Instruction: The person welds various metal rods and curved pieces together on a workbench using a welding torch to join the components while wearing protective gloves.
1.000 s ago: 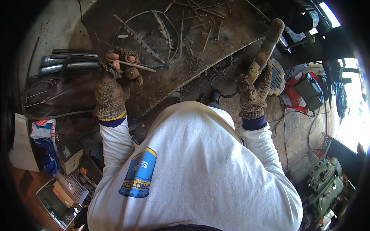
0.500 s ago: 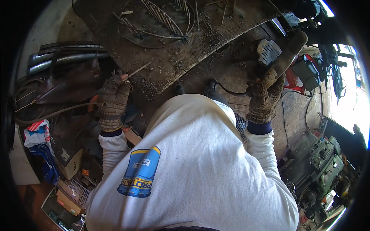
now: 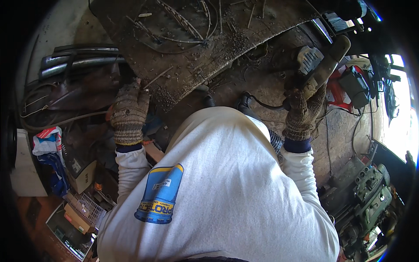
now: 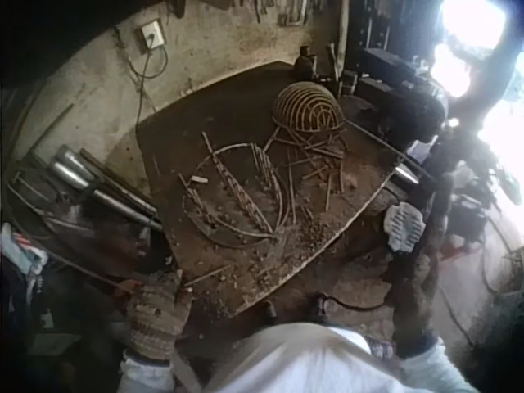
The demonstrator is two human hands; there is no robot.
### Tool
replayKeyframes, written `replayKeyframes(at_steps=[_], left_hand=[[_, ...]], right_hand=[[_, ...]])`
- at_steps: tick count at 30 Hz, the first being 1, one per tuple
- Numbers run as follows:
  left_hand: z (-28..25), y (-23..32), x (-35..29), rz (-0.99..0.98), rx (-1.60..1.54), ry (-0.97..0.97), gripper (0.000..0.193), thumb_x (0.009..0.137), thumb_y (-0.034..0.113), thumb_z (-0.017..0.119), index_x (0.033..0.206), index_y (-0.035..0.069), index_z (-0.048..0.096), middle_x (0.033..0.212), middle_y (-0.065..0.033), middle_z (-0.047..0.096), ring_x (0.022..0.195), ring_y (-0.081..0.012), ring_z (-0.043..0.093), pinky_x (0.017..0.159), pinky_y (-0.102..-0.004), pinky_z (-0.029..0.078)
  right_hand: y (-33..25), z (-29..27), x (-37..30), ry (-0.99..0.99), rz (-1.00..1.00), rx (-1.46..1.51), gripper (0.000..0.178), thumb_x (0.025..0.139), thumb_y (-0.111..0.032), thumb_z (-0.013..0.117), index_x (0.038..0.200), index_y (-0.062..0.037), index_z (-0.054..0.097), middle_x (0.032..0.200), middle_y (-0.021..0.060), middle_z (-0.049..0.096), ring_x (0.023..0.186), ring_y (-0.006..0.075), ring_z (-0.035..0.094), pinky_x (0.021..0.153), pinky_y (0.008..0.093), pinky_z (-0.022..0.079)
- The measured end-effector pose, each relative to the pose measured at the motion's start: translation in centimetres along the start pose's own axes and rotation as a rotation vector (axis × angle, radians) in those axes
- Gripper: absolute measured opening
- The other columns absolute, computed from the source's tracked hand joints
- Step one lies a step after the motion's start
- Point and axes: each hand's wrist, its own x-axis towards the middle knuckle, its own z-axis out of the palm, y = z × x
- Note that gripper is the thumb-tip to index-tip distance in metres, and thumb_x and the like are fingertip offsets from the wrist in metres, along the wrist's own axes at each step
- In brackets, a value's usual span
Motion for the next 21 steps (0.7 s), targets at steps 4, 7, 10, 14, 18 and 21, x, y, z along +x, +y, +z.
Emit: replayKeyframes(at_steps=[4,7,10,14,18,21], left_hand=[[-1.5,1.1,2.5,0.073,-0.132,0.101,0.031,0.098,0.036,0.06,0.109,0.01,0.074,0.105,-0.009,0.075,0.095,-0.0254,0.073,0.089,-0.0408,0.058],[4.0,2.2,3.7,0.198,0.22,0.039,0.03,0.098,0.033,0.059,0.11,0.01,0.072,0.106,-0.0093,0.075,0.093,-0.0256,0.074,0.087,-0.0424,0.058],[2.3,5.1,6.6,0.114,0.384,-0.244,0.03,0.098,0.034,0.057,0.115,0.013,0.07,0.11,-0.0083,0.073,0.099,-0.0252,0.071,0.087,-0.0434,0.058],[1.8,5.4,7.1,0.16,0.081,-0.209,0.033,0.099,0.038,0.055,0.117,0.014,0.068,0.114,-0.0063,0.071,0.103,-0.0232,0.069,0.089,-0.0412,0.057],[-0.3,6.0,7.3,0.215,0.387,-0.226,0.031,0.101,0.037,0.053,0.114,0.013,0.069,0.108,-0.0074,0.071,0.094,-0.0255,0.07,0.081,-0.0412,0.058],[-2.1,3.4,9.0,0.246,0.342,-0.089,0.024,0.101,0.03,0.058,0.112,0.012,0.07,0.101,-0.0105,0.072,0.085,-0.0245,0.07,0.068,-0.04,0.057]], right_hand=[[0.4,-0.5,0.5,0.029,-0.049,0.06,0.078,0.085,-0.027,0.084,0.147,-0.0042,0.043,0.108,0.0071,0.068,0.078,0.0125,0.066,0.054,0.0217,0.049],[0.5,-1.2,1.1,-0.004,-0.019,0.041,0.077,0.087,-0.026,0.082,0.148,-0.0048,0.041,0.108,0.0074,0.067,0.079,0.0131,0.066,0.055,0.0223,0.05],[0.0,-0.9,1.5,0.023,-0.005,-0.104,0.073,0.083,-0.048,0.08,0.131,0.0005,0.055,0.1,0.0078,0.068,0.069,0.0124,0.061,0.053,0.0246,0.046],[0.2,-0.9,1.5,0.101,-0.025,-0.085,0.076,0.081,-0.051,0.081,0.132,-0.0003,0.054,0.099,0.0076,0.068,0.066,0.0107,0.06,0.051,0.0237,0.044],[0.9,-2.6,1.7,-0.036,0.029,0.01,0.078,0.087,-0.025,0.081,0.149,-0.0046,0.038,0.115,0.0089,0.065,0.087,0.0151,0.067,0.065,0.0265,0.057],[1.6,-3.1,1.6,-0.03,0.005,0.009,0.078,0.088,-0.026,0.081,0.149,-0.0045,0.037,0.117,0.0094,0.065,0.088,0.0153,0.066,0.064,0.0268,0.057]])
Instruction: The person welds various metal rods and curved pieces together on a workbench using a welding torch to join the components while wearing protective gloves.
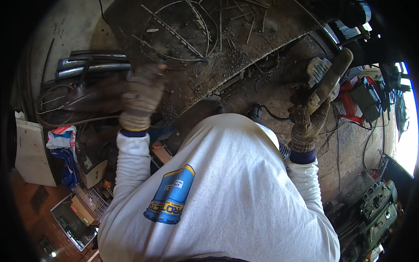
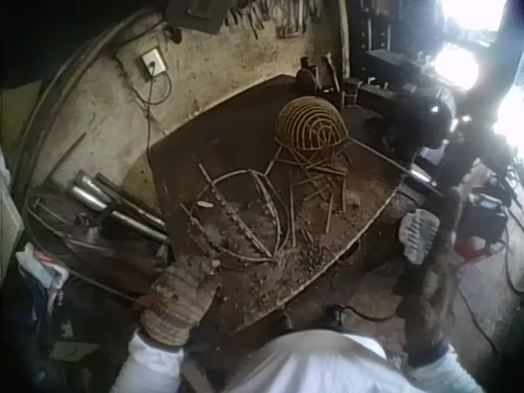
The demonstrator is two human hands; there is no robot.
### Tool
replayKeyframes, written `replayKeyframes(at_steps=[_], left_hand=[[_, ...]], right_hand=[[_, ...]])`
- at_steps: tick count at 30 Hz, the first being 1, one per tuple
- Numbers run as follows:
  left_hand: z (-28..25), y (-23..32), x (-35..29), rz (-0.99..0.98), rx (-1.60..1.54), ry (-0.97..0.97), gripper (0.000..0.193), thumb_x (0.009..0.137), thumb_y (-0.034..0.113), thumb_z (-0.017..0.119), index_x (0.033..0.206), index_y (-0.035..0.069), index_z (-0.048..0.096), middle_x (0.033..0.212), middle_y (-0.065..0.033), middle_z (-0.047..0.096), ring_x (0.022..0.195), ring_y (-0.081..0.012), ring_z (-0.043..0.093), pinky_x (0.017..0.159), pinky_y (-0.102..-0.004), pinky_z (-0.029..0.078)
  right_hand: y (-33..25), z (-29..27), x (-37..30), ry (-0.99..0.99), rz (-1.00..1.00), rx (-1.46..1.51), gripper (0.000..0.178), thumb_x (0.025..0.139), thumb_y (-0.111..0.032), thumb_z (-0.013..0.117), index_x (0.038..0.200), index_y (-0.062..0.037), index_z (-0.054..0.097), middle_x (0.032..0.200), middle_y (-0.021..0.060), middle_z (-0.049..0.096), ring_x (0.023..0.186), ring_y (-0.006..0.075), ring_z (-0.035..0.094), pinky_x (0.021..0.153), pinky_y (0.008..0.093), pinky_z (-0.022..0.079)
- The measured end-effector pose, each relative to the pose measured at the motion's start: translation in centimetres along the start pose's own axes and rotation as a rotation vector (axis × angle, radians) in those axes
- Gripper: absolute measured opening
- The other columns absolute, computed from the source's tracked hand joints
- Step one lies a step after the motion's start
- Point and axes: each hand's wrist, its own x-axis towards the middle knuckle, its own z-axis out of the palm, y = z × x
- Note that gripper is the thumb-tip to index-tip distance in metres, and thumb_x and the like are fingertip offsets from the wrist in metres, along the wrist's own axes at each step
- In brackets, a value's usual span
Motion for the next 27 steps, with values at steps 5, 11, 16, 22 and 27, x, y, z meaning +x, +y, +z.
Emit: replayKeyframes(at_steps=[5,11,16,22,27], left_hand=[[-3.0,-6.8,0.7,-0.535,-1.675,0.273,0.022,0.098,0.013,0.07,0.119,0.007,0.069,0.086,-0.0058,0.07,0.072,-0.0118,0.065,0.06,-0.0294,0.052],[1.8,-7.3,4.8,-0.515,-1.537,0.368,0.023,0.099,0.018,0.072,0.12,0.008,0.07,0.086,-0.0025,0.071,0.066,-0.0084,0.064,0.058,-0.0236,0.052],[4.5,-6.1,5.5,-0.397,-1.282,0.388,0.022,0.099,0.018,0.072,0.118,0.007,0.07,0.085,-0.0026,0.071,0.067,-0.0092,0.064,0.058,-0.0237,0.053],[2.8,-6.8,6.2,-0.44,-1.671,0.453,0.022,0.099,0.019,0.072,0.117,0.007,0.07,0.085,-0.0029,0.071,0.07,-0.0103,0.065,0.06,-0.0239,0.052],[5.2,-7.4,6.1,-0.187,-0.902,0.409,0.024,0.098,0.02,0.072,0.12,0.011,0.071,0.084,-0.0022,0.071,0.067,-0.0098,0.064,0.06,-0.026,0.051]], right_hand=[[0.9,-2.1,-1.0,-0.014,-0.004,0.103,0.085,0.086,-0.034,0.085,0.149,-0.0044,0.036,0.12,0.0119,0.064,0.089,0.0182,0.068,0.061,0.0264,0.056],[-1.1,-0.9,-3.1,-0.074,0.006,0.023,0.093,0.082,-0.04,0.088,0.15,-0.0044,0.035,0.13,0.0186,0.062,0.098,0.0229,0.069,0.062,0.0256,0.056],[-2.4,0.0,-6.1,-0.025,0.148,-0.185,0.103,0.076,-0.058,0.085,0.149,-0.0018,0.039,0.135,0.0198,0.06,0.108,0.0271,0.067,0.084,0.0364,0.058],[-1.4,-2.3,-9.3,0.016,0.267,-0.158,0.105,0.074,-0.055,0.088,0.151,-0.0021,0.039,0.137,0.0188,0.058,0.111,0.027,0.065,0.082,0.0333,0.055],[-2.9,-0.5,-8.7,-0.054,0.165,-0.172,0.099,0.076,-0.053,0.088,0.148,-0.0014,0.042,0.137,0.0172,0.058,0.114,0.0266,0.062,0.089,0.0352,0.052]])
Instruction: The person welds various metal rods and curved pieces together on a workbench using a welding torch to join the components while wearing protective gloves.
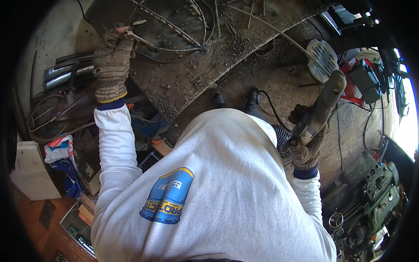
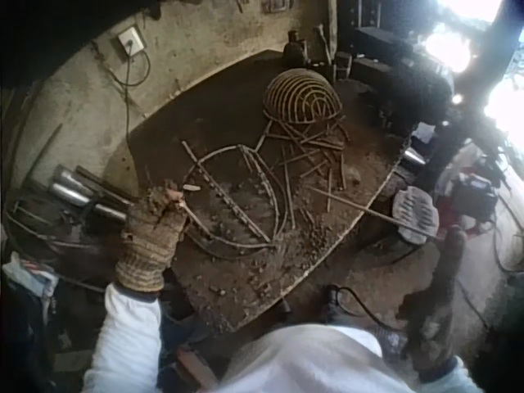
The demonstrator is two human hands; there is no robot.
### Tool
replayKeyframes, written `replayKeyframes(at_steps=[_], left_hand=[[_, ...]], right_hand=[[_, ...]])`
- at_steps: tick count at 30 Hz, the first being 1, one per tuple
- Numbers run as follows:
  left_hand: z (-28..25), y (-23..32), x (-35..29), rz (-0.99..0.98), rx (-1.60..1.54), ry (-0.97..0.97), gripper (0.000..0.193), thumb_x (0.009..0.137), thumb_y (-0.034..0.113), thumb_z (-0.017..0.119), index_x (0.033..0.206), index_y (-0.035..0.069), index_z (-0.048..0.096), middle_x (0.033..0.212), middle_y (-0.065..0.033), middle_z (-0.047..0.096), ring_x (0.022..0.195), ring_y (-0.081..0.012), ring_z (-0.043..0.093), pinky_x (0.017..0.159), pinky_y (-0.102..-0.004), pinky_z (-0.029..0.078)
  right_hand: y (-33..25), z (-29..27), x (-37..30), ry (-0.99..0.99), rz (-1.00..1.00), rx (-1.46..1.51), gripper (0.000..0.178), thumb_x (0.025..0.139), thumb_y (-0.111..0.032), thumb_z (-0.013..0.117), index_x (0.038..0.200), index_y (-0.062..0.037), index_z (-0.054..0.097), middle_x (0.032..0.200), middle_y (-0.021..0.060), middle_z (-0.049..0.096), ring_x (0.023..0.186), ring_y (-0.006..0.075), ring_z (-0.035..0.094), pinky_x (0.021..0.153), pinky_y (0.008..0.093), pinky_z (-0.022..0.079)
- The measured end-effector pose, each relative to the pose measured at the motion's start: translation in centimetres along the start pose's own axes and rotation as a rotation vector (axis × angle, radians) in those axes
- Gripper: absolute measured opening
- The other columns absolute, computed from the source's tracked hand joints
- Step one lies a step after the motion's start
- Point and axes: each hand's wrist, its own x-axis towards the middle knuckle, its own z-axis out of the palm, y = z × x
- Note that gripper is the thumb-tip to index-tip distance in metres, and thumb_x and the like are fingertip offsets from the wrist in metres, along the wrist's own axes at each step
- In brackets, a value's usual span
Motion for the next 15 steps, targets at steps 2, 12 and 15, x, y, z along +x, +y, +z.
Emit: replayKeyframes(at_steps=[2,12,15], left_hand=[[0.5,-0.4,-0.5,-0.027,0.019,-0.033,0.025,0.098,0.021,0.071,0.121,0.012,0.071,0.084,-0.0018,0.071,0.066,-0.0095,0.063,0.06,-0.0273,0.051],[0.8,-0.1,-1.2,-0.133,-0.054,-0.164,0.026,0.096,0.026,0.071,0.119,0.015,0.074,0.089,-0.0026,0.073,0.068,-0.0125,0.066,0.065,-0.0312,0.052],[0.6,0.7,-0.6,-0.114,-0.019,-0.173,0.027,0.095,0.028,0.072,0.118,0.015,0.074,0.103,-0.0056,0.076,0.088,-0.0185,0.073,0.08,-0.0329,0.056]], right_hand=[[-0.2,-0.4,-0.7,-0.031,0.012,-0.037,0.098,0.076,-0.053,0.087,0.147,-0.0012,0.043,0.136,0.0169,0.059,0.114,0.0263,0.062,0.091,0.0355,0.052],[-1.4,1.1,0.8,-0.232,0.084,-0.028,0.111,0.071,-0.044,0.094,0.154,-0.0022,0.034,0.139,0.0169,0.057,0.122,0.0261,0.06,0.103,0.0427,0.049],[-0.7,0.7,1.4,-0.25,0.05,-0.028,0.114,0.071,-0.048,0.094,0.155,-0.0019,0.032,0.14,0.0177,0.057,0.125,0.0274,0.059,0.105,0.0434,0.048]])
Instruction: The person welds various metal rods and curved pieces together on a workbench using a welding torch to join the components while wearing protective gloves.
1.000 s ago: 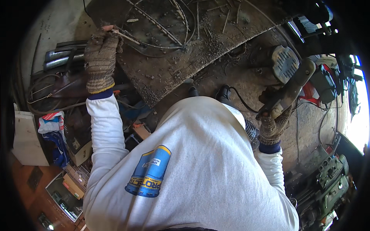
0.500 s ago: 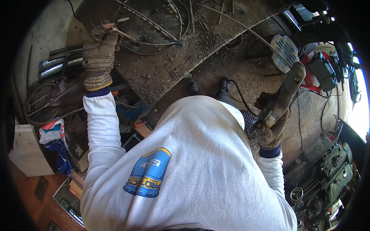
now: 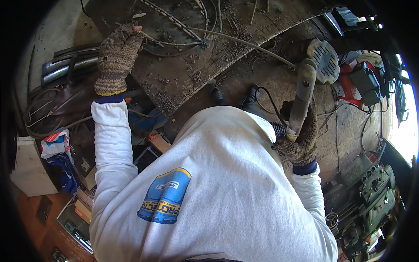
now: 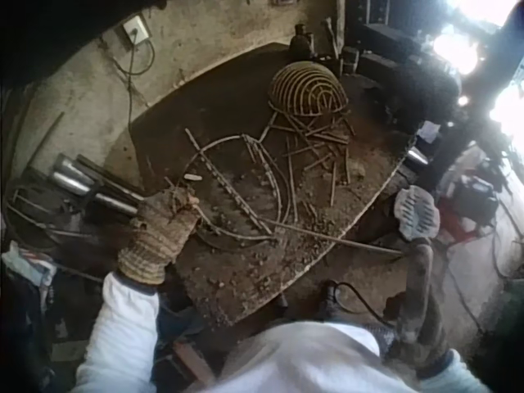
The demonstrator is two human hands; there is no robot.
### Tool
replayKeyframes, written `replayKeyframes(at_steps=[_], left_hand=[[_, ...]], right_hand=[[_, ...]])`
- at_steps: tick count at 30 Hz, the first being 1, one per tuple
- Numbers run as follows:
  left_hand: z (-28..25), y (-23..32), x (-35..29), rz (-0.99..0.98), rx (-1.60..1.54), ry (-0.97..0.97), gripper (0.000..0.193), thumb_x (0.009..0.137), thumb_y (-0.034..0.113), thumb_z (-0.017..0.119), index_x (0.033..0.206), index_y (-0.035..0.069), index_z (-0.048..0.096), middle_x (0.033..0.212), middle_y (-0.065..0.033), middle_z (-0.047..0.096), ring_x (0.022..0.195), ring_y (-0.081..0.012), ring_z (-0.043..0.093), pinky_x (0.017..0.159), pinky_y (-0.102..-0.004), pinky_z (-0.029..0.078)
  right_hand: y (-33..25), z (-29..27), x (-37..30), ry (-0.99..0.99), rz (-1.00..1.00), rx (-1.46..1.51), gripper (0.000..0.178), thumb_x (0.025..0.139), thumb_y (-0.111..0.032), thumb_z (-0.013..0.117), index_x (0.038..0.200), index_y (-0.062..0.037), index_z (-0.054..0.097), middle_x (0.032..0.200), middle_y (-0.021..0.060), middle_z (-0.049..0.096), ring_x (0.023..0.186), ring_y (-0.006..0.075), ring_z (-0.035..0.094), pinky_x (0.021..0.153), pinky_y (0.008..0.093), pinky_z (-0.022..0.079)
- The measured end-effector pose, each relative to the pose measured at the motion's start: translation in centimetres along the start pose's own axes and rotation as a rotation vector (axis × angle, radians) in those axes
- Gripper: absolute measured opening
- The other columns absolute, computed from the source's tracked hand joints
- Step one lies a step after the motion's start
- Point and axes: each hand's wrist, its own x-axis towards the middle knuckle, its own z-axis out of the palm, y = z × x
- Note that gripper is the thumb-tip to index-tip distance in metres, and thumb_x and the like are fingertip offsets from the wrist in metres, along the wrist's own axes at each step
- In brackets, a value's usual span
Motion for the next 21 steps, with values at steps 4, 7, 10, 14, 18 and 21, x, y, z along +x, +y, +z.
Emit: replayKeyframes(at_steps=[4,7,10,14,18,21], left_hand=[[-0.5,0.4,0.4,0.011,0.095,-0.032,0.026,0.095,0.029,0.072,0.117,0.014,0.075,0.111,-0.007,0.077,0.103,-0.0227,0.072,0.091,-0.034,0.055],[-0.6,0.7,0.3,0.049,0.157,-0.047,0.026,0.094,0.027,0.073,0.116,0.014,0.075,0.111,-0.0071,0.077,0.103,-0.0242,0.073,0.091,-0.0347,0.055],[-0.4,0.6,0.1,-0.049,0.091,-0.028,0.025,0.094,0.026,0.074,0.116,0.013,0.076,0.111,-0.0073,0.077,0.103,-0.024,0.073,0.09,-0.0348,0.055],[-0.2,-0.1,0.2,-0.023,0.097,-0.027,0.025,0.093,0.025,0.075,0.116,0.014,0.075,0.11,-0.0074,0.077,0.102,-0.0234,0.073,0.089,-0.035,0.055],[-0.4,-0.2,0.3,-0.013,0.113,-0.029,0.026,0.093,0.024,0.075,0.117,0.015,0.075,0.111,-0.0076,0.077,0.102,-0.0234,0.073,0.089,-0.0348,0.055],[-0.7,0.0,0.4,0.026,0.13,-0.052,0.024,0.093,0.021,0.074,0.117,0.016,0.075,0.113,-0.0075,0.076,0.103,-0.0234,0.073,0.089,-0.0346,0.055]], right_hand=[[-0.1,0.0,0.4,-0.027,0.024,0.018,0.127,0.068,-0.047,0.097,0.16,-0.0023,0.022,0.144,0.0199,0.054,0.133,0.0307,0.057,0.113,0.0473,0.045],[0.0,-0.3,0.5,-0.042,0.022,0.012,0.127,0.067,-0.046,0.097,0.16,-0.0024,0.021,0.146,0.0201,0.053,0.135,0.0309,0.055,0.115,0.0476,0.043],[-0.1,-0.6,0.7,-0.068,0.04,-0.015,0.128,0.067,-0.046,0.097,0.16,-0.0026,0.021,0.147,0.0201,0.052,0.136,0.0307,0.054,0.116,0.0471,0.043],[-0.4,-0.1,0.7,-0.031,0.065,0.076,0.129,0.066,-0.046,0.097,0.16,-0.0022,0.021,0.146,0.0196,0.053,0.136,0.0301,0.055,0.116,0.0459,0.043],[-0.7,-0.4,1.3,-0.054,0.078,0.031,0.129,0.066,-0.046,0.098,0.159,-0.0014,0.021,0.143,0.0192,0.055,0.136,0.0299,0.055,0.116,0.0454,0.043],[-0.7,-0.4,1.4,-0.067,0.081,0.018,0.129,0.065,-0.045,0.098,0.159,-0.001,0.022,0.143,0.0195,0.055,0.136,0.0298,0.055,0.116,0.0452,0.043]])
